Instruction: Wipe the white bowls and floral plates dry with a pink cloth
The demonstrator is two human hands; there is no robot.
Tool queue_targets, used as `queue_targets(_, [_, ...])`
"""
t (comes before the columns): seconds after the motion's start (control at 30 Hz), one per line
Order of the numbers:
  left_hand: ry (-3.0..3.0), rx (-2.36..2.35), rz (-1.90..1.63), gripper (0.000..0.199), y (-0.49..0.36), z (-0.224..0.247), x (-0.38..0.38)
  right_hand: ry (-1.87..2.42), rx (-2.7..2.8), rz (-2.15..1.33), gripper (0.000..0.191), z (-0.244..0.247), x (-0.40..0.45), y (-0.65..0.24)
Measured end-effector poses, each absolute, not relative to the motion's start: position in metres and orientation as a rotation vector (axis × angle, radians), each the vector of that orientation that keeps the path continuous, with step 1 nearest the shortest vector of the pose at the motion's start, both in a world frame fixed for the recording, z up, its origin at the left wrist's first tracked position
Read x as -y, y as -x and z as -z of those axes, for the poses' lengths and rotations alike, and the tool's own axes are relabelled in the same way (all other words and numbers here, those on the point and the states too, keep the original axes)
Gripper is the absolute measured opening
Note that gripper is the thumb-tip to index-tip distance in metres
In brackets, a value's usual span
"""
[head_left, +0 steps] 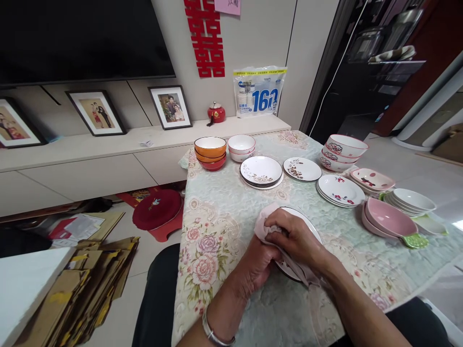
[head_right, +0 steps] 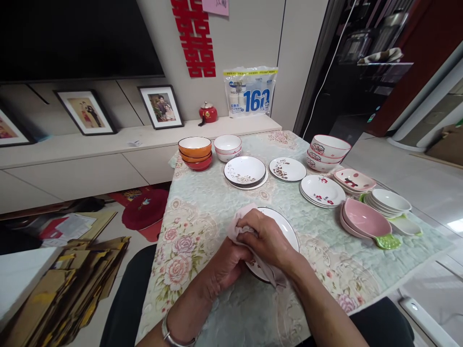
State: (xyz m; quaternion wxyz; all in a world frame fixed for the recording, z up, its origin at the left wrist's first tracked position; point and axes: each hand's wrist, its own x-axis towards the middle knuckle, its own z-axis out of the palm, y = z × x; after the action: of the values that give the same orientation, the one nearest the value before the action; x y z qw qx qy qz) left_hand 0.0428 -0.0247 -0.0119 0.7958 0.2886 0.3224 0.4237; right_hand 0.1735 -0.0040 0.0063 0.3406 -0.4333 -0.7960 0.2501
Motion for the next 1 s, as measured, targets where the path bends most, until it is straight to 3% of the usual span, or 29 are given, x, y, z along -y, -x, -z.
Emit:
queue_targets(0.27, [-0.579, -0.659, -0.852, 0.078, -0.04, 0.008, 0.023, 1.657, 1.858, -0.235, 0.017, 0.015, -0.014, -0.204])
queue_targets(0.4, [-0.555, -0.69, -0.853, 0.077, -0.041, 0.009, 0.024, 1.653, 1.897, -0.319, 0.016, 0.009, -0.005, -0.195])
queue_targets(0.57, [-0.583, -0.713, -0.863, 0.051, -0.043, 0.013, 0.024, 1.333, 2.04, -0.711, 0.015, -0.003, 0.005, -0.177])
queue_targets(0.63, [-0.594, -0.712, -0.869, 0.052, -0.042, 0.014, 0.024, 1.353, 2.051, -0.635, 0.015, -0.002, 0.002, -0.179])
queue_targets(0.8, [-0.598, -0.651, -0.849, 0.077, -0.039, 0.012, 0.023, 1.631, 1.948, -0.08, 0.015, 0.011, -0.01, -0.202])
queue_targets(1.0, [-0.581, -0.708, -0.835, 0.071, -0.039, 0.007, 0.023, 1.739, 1.954, -0.279, 0.029, 0.022, -0.015, -0.214])
